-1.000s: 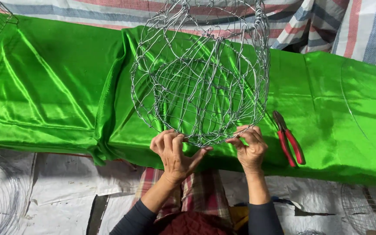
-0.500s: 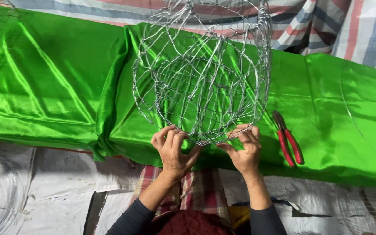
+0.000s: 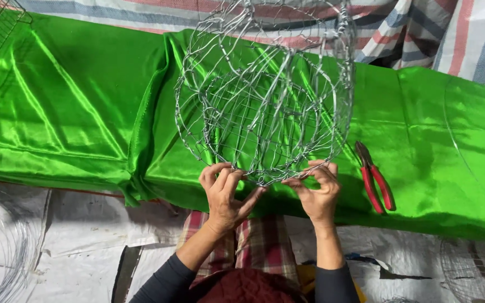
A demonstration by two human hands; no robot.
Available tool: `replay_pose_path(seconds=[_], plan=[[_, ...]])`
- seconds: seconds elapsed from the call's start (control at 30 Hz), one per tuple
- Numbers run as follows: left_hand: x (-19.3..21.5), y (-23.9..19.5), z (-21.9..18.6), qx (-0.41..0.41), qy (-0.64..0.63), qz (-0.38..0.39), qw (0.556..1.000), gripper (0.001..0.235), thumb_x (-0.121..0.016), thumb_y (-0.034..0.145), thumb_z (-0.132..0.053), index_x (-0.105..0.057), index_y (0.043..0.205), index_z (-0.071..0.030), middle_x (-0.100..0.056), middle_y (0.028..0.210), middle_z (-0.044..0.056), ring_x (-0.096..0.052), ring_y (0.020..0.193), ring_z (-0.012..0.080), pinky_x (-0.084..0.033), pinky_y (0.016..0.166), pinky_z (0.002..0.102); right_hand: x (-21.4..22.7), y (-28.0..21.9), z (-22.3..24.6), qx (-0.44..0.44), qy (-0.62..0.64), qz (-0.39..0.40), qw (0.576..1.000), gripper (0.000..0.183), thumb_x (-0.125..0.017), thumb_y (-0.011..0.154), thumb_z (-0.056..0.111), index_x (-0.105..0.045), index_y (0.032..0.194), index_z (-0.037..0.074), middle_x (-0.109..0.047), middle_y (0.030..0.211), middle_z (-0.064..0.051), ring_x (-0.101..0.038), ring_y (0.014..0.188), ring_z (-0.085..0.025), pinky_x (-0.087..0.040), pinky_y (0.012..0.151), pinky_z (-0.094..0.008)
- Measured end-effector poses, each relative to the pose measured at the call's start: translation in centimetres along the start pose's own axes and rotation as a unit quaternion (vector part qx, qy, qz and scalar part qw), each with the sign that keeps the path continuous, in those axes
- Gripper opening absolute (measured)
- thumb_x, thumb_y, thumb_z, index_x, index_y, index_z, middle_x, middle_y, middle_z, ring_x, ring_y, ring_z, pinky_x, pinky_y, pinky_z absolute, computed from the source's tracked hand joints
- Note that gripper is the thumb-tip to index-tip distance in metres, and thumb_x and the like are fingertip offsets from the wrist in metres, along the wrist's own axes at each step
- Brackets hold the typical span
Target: Assembling and inspecting a wire mesh basket using pliers
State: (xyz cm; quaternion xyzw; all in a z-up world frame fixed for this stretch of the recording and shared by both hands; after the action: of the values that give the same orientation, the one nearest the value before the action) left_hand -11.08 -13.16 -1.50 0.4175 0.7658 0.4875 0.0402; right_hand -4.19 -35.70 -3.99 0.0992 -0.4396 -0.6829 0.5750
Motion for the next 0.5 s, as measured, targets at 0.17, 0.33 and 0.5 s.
replay_pose_path(seconds=[0.17, 0.33, 0.5], plan=[[-0.4, 0.5, 0.4, 0.003, -0.010, 0.006, 1.000, 0.037, -0.083, 0.081, -0.044, -0.064, 0.093, -0.014, -0.062, 0.090, 0.005, -0.058, 0.106, 0.0354, -0.040, 0.100, 0.058, 1.9, 1.8, 2.5, 0.039, 0.010, 0.025, 0.999, 0.032, -0.091, 0.077, 0.034, -0.075, 0.094, 0.012, -0.077, 0.103, -0.007, -0.069, 0.110, -0.036, -0.051, 0.101, -0.050], [0.1, 0.9, -0.7, 0.011, 0.053, 0.045, 0.998, 0.048, -0.085, 0.075, -0.037, -0.065, 0.109, -0.009, -0.067, 0.107, 0.004, -0.055, 0.116, 0.0279, -0.031, 0.105, 0.049, 8.0, 2.5, 6.6, -0.025, 0.119, -0.012, 0.992, 0.032, -0.070, 0.086, 0.001, -0.060, 0.117, 0.001, -0.067, 0.116, -0.014, -0.066, 0.113, -0.025, -0.056, 0.108, -0.040], [0.3, -0.2, -1.9, 0.006, 0.070, -0.026, 0.997, 0.062, -0.085, 0.083, -0.043, -0.056, 0.129, -0.014, -0.054, 0.133, 0.007, -0.050, 0.126, 0.0267, -0.035, 0.112, 0.045, 13.7, 6.0, 15.2, -0.010, 0.582, 0.146, 0.800, 0.037, -0.053, 0.107, 0.013, -0.065, 0.142, 0.009, -0.066, 0.086, -0.013, -0.054, 0.070, -0.018, -0.050, 0.056, -0.033]])
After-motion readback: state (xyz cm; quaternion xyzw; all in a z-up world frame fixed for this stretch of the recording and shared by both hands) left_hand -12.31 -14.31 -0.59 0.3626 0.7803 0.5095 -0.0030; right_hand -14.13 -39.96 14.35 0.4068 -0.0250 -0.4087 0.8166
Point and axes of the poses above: each hand's wrist, its own y-axis towards the middle knuckle, its own x-axis out of the back of the hand, z = x × y, the point moved 5 cm from there along y, towards the middle knuckle
